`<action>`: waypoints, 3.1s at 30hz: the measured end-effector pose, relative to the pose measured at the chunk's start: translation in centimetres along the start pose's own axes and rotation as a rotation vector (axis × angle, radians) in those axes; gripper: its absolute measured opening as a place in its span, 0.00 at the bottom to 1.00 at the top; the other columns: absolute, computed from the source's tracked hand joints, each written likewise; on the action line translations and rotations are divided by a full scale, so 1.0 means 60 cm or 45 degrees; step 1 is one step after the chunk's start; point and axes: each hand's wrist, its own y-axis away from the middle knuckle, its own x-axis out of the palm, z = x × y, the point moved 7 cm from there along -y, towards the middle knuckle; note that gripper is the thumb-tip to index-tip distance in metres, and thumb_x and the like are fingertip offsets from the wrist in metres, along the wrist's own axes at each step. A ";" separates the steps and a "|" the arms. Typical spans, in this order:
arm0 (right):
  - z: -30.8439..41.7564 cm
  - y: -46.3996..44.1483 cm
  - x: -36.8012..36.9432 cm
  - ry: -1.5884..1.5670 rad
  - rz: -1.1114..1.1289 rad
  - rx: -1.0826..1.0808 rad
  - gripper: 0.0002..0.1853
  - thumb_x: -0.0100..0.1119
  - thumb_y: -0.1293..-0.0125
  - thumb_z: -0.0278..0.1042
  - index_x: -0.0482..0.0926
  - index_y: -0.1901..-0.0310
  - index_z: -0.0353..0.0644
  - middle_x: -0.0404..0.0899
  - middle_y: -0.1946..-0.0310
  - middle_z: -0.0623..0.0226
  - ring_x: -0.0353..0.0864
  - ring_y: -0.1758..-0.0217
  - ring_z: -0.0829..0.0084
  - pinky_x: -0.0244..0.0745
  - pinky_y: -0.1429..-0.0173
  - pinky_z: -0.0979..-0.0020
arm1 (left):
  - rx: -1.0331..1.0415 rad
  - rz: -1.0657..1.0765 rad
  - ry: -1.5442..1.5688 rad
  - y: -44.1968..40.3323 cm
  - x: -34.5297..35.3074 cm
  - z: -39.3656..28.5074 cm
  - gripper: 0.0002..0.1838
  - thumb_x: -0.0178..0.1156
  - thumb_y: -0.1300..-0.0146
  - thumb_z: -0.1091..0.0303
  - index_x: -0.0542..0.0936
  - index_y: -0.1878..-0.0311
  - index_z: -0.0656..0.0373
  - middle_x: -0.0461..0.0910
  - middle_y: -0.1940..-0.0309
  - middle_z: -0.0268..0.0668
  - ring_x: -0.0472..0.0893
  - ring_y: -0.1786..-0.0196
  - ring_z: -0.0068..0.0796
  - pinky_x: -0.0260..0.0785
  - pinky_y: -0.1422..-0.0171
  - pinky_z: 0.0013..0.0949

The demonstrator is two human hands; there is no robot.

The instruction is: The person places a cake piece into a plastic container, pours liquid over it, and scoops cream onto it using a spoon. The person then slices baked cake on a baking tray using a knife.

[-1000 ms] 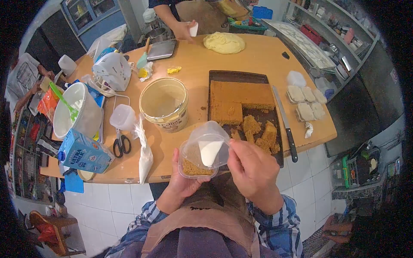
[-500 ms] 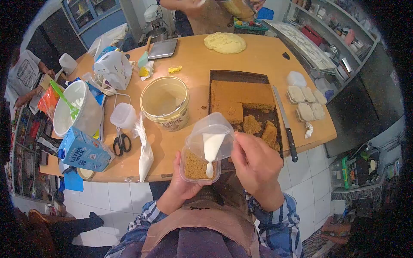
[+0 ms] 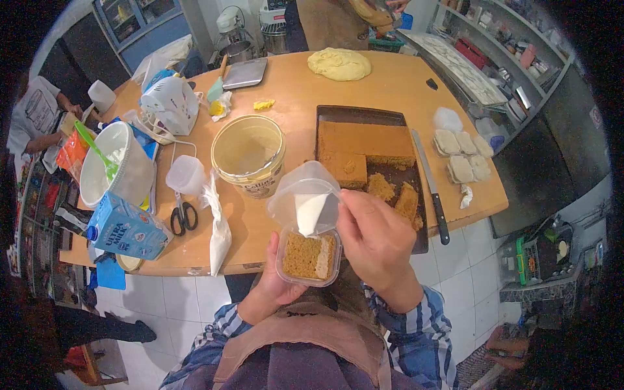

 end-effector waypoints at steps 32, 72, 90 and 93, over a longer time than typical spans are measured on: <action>0.018 0.031 -0.006 -0.059 0.072 0.064 0.11 0.63 0.52 0.17 0.78 0.63 0.34 0.81 0.68 0.54 0.83 0.67 0.61 0.78 0.63 0.70 | 0.120 0.121 0.177 -0.006 -0.016 -0.026 0.43 0.27 0.39 0.28 0.58 0.33 0.53 0.70 0.42 0.39 0.78 0.48 0.34 0.80 0.58 0.35; 0.015 0.021 0.008 -0.086 -0.032 0.052 0.13 0.63 0.52 0.16 0.79 0.62 0.34 0.81 0.69 0.55 0.83 0.68 0.63 0.77 0.64 0.71 | 0.069 -0.078 0.004 0.000 -0.011 -0.016 0.41 0.28 0.38 0.29 0.55 0.32 0.51 0.67 0.40 0.40 0.73 0.42 0.36 0.76 0.51 0.40; 0.020 0.026 -0.009 -0.019 -0.010 -0.009 0.13 0.63 0.52 0.16 0.77 0.61 0.32 0.81 0.68 0.53 0.83 0.67 0.61 0.78 0.63 0.70 | 0.161 0.161 0.225 -0.003 -0.017 -0.036 0.43 0.27 0.39 0.28 0.59 0.34 0.55 0.72 0.44 0.42 0.78 0.49 0.36 0.80 0.58 0.36; 0.020 0.025 -0.010 0.025 -0.011 -0.036 0.14 0.63 0.52 0.15 0.77 0.61 0.32 0.81 0.68 0.53 0.83 0.67 0.61 0.78 0.63 0.70 | 0.164 0.130 0.206 -0.002 -0.018 -0.037 0.43 0.28 0.39 0.28 0.60 0.35 0.55 0.72 0.45 0.42 0.78 0.49 0.36 0.80 0.58 0.36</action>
